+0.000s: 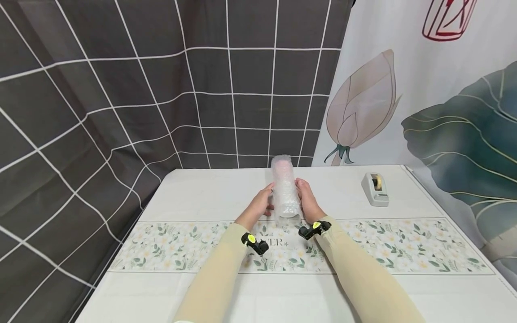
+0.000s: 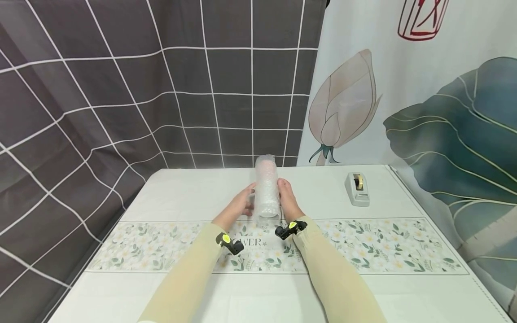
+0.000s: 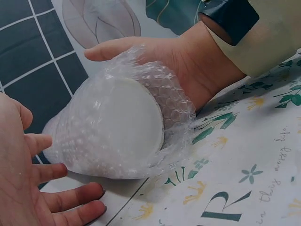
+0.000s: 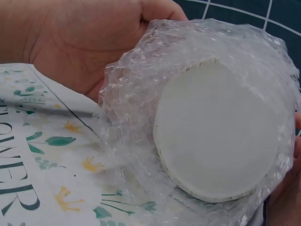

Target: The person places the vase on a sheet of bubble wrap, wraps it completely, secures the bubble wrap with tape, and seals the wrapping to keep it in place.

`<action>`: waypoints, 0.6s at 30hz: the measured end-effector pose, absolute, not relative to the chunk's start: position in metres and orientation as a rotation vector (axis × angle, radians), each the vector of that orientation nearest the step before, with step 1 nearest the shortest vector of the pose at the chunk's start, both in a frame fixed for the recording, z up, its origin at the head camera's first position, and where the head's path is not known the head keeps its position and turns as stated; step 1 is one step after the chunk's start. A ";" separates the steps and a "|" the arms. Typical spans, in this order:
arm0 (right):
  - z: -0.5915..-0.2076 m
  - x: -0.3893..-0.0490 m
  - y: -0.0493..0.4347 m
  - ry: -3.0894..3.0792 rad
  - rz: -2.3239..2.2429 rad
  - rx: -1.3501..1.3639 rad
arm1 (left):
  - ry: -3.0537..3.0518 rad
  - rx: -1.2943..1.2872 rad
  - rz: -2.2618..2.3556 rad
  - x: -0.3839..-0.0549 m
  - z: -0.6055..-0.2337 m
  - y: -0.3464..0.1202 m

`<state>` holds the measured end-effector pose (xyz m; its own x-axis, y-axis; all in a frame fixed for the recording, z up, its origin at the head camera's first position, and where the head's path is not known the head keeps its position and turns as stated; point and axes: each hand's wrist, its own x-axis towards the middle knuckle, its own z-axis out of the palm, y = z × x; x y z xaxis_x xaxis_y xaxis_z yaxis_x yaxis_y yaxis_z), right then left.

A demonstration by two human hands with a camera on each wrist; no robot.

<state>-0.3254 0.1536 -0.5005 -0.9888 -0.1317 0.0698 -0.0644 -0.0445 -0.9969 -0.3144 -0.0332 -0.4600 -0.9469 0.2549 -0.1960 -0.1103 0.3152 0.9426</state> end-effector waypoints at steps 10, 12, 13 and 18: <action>-0.501 -0.326 0.167 2.181 -2.159 -0.214 | 2.302 0.131 1.674 -0.314 -0.464 -0.034; -0.500 -0.327 0.169 2.202 -2.135 -0.197 | 2.310 0.130 1.665 -0.316 -0.465 -0.035; -0.498 -0.327 0.171 2.216 -2.118 -0.184 | 2.311 0.129 1.663 -0.317 -0.465 -0.036; -0.488 -0.331 0.182 2.286 -2.056 -0.104 | 2.349 0.091 1.614 -0.324 -0.462 -0.045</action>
